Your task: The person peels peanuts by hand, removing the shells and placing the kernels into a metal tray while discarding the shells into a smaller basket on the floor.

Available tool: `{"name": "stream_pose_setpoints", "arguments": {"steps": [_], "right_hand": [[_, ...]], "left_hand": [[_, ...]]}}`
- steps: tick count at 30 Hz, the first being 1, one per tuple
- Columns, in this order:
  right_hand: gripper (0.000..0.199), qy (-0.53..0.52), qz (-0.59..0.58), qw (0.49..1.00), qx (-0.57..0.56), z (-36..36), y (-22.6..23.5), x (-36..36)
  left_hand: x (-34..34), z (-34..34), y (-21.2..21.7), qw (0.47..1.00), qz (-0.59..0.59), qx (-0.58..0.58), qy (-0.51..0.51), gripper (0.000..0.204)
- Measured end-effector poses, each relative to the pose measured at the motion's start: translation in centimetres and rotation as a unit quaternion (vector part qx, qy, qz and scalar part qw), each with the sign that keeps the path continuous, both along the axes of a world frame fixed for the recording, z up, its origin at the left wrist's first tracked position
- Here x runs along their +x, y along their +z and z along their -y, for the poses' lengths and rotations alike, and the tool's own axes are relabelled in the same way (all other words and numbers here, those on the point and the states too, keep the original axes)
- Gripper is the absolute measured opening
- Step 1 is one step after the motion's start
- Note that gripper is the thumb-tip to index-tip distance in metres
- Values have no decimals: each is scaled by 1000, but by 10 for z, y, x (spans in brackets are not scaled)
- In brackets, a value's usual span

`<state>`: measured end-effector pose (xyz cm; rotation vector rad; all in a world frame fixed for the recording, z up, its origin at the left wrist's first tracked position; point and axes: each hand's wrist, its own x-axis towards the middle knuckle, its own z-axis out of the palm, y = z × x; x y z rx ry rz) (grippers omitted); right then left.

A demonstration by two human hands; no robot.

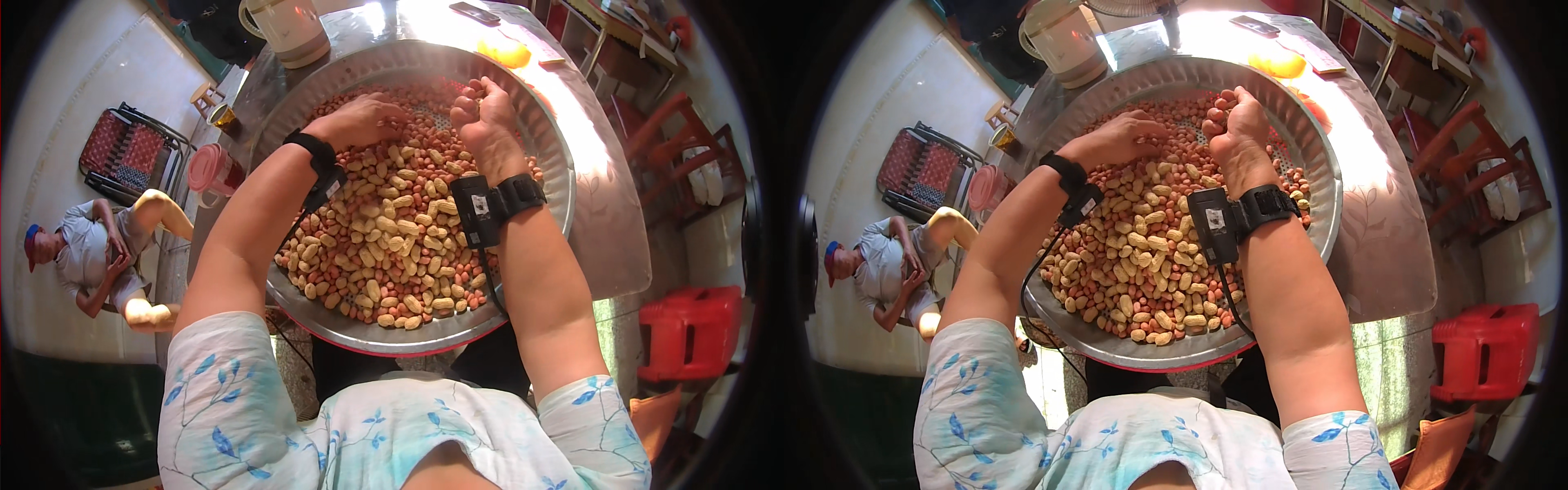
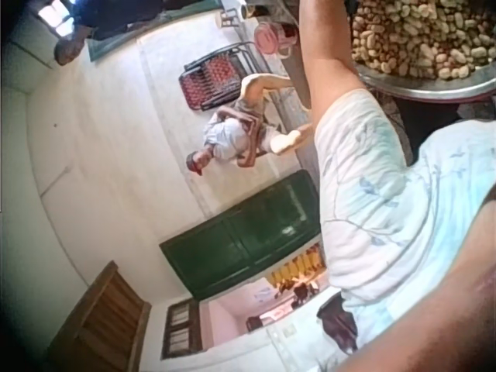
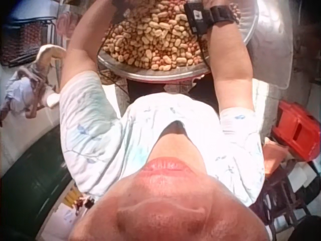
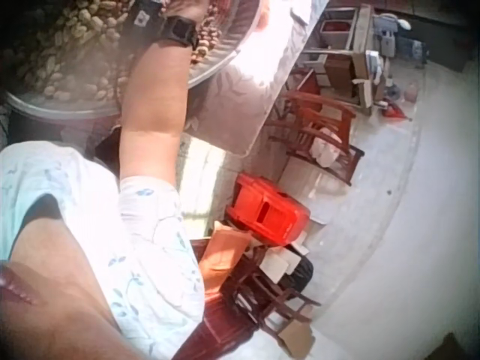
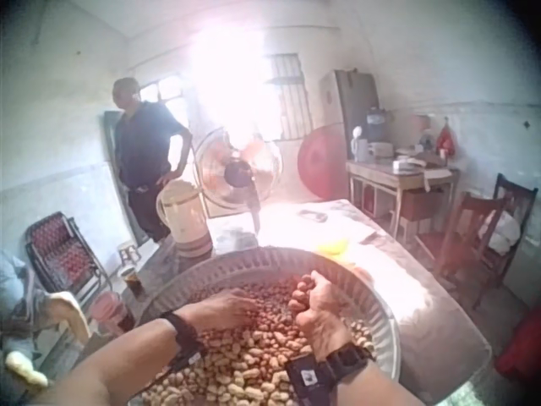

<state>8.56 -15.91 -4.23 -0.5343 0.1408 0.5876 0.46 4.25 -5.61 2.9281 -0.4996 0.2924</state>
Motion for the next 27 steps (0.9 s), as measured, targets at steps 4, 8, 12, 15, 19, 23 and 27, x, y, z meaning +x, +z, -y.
{"name": "stream_pose_setpoints", "arguments": {"steps": [4,8,12,15,19,23,27], "right_hand": [[18,-3,6,1000,-11,0,0,-3],[19,14,2,1000,6,-2,-4,1],[19,16,25,1000,-2,-3,-8,3],[18,17,27,999,4,-3,-7,2],[19,14,14,1000,7,-1,-7,3],[19,4,15,1000,-21,0,-4,1],[19,1,21,1000,-14,0,-1,0]], "left_hand": [[-21,-33,14,981,-154,-28,117,22],[-41,-49,26,957,-224,36,181,17],[-48,-7,48,935,-195,157,253,17],[-36,8,43,960,-110,104,234,15],[-20,26,42,968,-213,-50,126,16],[-6,50,33,958,-278,-56,35,16],[18,36,20,949,-248,-191,46,25]]}}
